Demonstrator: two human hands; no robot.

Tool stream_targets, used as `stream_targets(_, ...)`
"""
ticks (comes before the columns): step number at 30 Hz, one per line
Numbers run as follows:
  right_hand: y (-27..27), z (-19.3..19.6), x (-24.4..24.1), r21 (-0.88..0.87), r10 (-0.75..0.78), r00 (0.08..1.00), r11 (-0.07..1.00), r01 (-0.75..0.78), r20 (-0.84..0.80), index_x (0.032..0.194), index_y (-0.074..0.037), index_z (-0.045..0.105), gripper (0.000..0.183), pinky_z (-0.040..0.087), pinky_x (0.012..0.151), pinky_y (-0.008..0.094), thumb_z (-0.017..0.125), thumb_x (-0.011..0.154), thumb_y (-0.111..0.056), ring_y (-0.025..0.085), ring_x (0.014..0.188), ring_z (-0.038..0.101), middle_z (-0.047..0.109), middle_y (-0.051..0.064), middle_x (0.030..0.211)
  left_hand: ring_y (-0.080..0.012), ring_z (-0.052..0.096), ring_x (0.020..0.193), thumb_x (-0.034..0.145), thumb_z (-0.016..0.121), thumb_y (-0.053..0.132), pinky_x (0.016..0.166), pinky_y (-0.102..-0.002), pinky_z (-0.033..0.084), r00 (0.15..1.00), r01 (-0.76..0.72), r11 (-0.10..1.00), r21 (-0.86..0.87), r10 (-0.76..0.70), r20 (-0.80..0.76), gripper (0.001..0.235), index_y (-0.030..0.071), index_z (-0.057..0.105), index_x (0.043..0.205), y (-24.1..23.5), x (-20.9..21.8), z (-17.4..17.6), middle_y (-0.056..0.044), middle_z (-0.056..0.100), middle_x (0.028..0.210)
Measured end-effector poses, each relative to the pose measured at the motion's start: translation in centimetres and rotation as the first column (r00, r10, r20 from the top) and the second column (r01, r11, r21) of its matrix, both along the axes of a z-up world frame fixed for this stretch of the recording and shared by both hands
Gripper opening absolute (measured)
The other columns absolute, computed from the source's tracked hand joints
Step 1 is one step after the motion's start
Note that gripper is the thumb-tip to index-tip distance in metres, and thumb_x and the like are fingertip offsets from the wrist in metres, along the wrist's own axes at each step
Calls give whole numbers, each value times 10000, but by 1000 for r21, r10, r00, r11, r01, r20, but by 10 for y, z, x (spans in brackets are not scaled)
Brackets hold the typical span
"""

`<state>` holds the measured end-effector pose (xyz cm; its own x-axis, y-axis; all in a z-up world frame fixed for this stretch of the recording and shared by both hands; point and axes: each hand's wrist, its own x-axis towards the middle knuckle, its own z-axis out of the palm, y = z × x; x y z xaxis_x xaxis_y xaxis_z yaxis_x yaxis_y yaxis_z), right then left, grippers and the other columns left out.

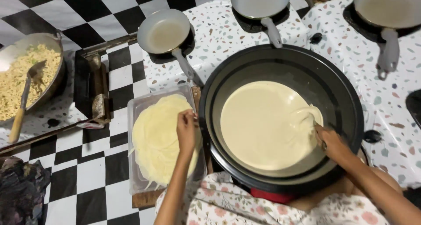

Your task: Cooking crepes by ladling batter into multiple pans, swirling them to coat, and stacking the finished crepes.

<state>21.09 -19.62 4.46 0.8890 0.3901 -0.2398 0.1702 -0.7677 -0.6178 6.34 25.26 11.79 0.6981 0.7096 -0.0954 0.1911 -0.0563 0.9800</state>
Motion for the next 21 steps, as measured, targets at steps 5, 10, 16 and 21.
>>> stream_targets(5,56,-69,52,-409,364,913,873,-265,186,1094,-150,560,152,620,738,442,517,972,-229,388,878,725,609,119,965,-441,606,1190,996,607,419,1009,-516,488,986,-13,983,182,43,-162,470,25,588,1252,122,120,-70,-265,638,1228)
stream_targets(10,140,-125,60,-409,510,851,808,-424,127,1161,-151,503,172,624,815,480,491,1000,-212,410,906,709,555,163,1144,-212,739,701,928,653,527,643,-300,629,993,-68,958,-279,37,-115,582,-48,704,997,179,205,-121,-173,718,787)
stream_targets(16,172,-85,3,-112,334,881,914,-389,-335,1143,-144,500,285,584,831,527,482,1007,-394,413,890,759,721,209,918,-250,779,816,927,638,418,691,-329,680,1000,-23,756,-654,31,1,449,-16,642,1046,162,218,-64,-153,735,918)
stream_targets(21,105,-47,-37,-503,945,52,218,-836,323,1071,-107,573,146,554,524,389,522,935,-120,324,600,671,531,150,899,-12,502,512,940,643,369,407,-136,463,987,70,698,-713,55,151,280,108,572,867,158,234,-64,68,525,680)
